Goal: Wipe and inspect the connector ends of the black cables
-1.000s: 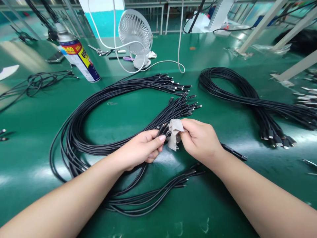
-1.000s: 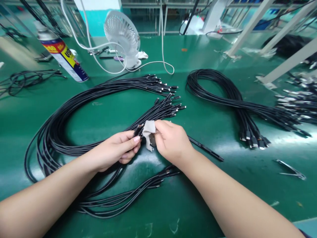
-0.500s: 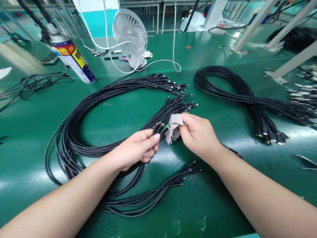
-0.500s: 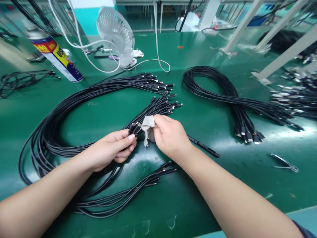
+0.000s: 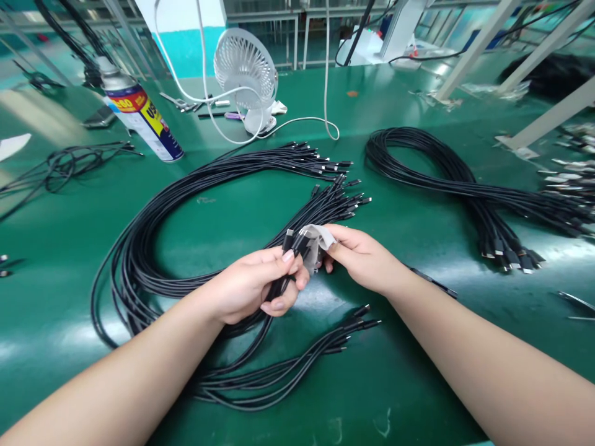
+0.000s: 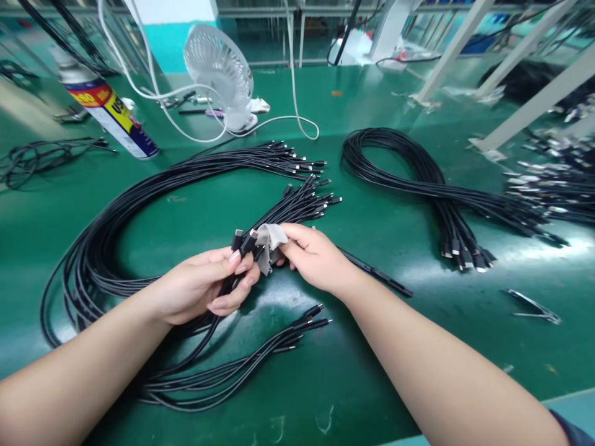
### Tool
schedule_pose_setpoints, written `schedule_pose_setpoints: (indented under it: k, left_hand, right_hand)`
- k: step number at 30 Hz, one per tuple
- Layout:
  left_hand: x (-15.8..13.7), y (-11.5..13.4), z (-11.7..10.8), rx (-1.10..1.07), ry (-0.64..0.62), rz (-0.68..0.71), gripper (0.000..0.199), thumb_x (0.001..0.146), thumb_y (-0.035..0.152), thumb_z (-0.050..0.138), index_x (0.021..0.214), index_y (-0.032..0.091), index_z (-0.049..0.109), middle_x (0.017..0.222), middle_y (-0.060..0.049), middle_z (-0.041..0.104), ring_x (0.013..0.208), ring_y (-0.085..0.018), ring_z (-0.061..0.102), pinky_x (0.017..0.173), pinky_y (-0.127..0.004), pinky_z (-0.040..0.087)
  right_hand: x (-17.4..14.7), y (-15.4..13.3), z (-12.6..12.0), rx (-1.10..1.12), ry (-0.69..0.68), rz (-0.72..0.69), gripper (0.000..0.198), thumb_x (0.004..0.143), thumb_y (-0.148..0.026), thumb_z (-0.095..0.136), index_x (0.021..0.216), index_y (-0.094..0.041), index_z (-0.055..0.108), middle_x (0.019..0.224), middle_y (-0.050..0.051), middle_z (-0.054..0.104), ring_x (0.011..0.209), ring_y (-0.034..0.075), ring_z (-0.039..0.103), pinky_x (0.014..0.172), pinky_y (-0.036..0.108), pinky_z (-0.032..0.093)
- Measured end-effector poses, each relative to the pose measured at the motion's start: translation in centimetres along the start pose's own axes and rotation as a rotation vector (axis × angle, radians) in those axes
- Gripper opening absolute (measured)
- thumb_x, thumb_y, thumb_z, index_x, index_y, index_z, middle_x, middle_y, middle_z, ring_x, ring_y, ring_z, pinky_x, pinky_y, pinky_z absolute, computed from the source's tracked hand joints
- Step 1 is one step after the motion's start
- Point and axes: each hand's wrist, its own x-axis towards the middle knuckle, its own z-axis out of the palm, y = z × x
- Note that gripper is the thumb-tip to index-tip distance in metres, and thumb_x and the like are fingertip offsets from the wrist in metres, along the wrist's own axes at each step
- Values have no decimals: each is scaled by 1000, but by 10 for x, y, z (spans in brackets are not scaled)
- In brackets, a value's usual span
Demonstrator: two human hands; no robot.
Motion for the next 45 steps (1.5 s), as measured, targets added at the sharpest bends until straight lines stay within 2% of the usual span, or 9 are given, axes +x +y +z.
schedule_pose_setpoints:
  k: [3,7,17,21,25,31,38,42,45]
  left_hand:
    - [-1,0,0,-39,-12,15,30,87,39,62,76,13,53,76,-2,56,40,-4,42,38,-18,26]
    - [-2,0,0,-141,-33,1,27,88,35,61,75,14,50,74,-4,60,39,-6,46,36,-17,27]
    - [-2,3,3,-193,-16,-39,26,87,33,62,74,14,50,70,-4,62,38,-7,47,34,-16,28]
    - [0,-1,7,-125,22,-59,28,86,35,63,73,14,50,70,-4,61,38,-7,47,34,-17,25]
    - [2,-8,9,25,54,-69,28,87,37,60,73,13,53,61,-2,56,39,-7,44,36,-18,24]
    - [2,-9,9,88,35,-87,29,93,35,51,73,14,54,49,2,46,38,-5,33,39,-18,23]
    - [2,-6,11,17,19,-68,26,90,33,57,72,14,54,53,3,47,38,-5,34,37,-18,23]
    - [2,-7,10,27,35,-60,26,88,32,58,72,13,54,56,2,49,39,-5,36,37,-17,24]
    - [2,-6,9,-2,54,-47,25,88,31,60,72,14,52,60,0,54,40,-5,38,36,-17,24]
  right_hand:
    - [-2,-3,5,180,-16,2,37,89,-55,57,85,-18,60,72,-1,57,60,11,54,55,24,48]
    - [-3,-6,9,254,30,0,40,85,-57,63,82,-18,64,66,-1,58,57,10,54,54,24,48]
    - [-8,-10,13,96,285,-69,39,86,-59,59,82,-21,66,68,0,62,60,14,56,57,29,50]
    - [-14,-11,20,-47,405,-124,27,92,-47,56,86,-22,66,76,2,63,69,16,59,65,30,51]
    - [-15,-12,28,-86,304,-73,12,82,-30,68,88,-20,64,82,2,65,73,16,61,65,28,50]
    - [-14,-16,23,-131,288,-60,7,81,-15,54,76,-20,54,63,-4,59,55,10,54,54,23,43]
    - [-12,-13,22,41,272,-7,9,82,-24,60,84,-21,53,68,-4,59,55,10,55,51,23,45]
    - [-13,-19,26,32,234,-29,13,75,-17,63,82,-21,53,72,-3,62,63,11,59,56,23,47]
    - [-13,-23,25,20,299,-44,9,76,-16,58,78,-22,51,68,-3,61,59,11,58,54,22,46]
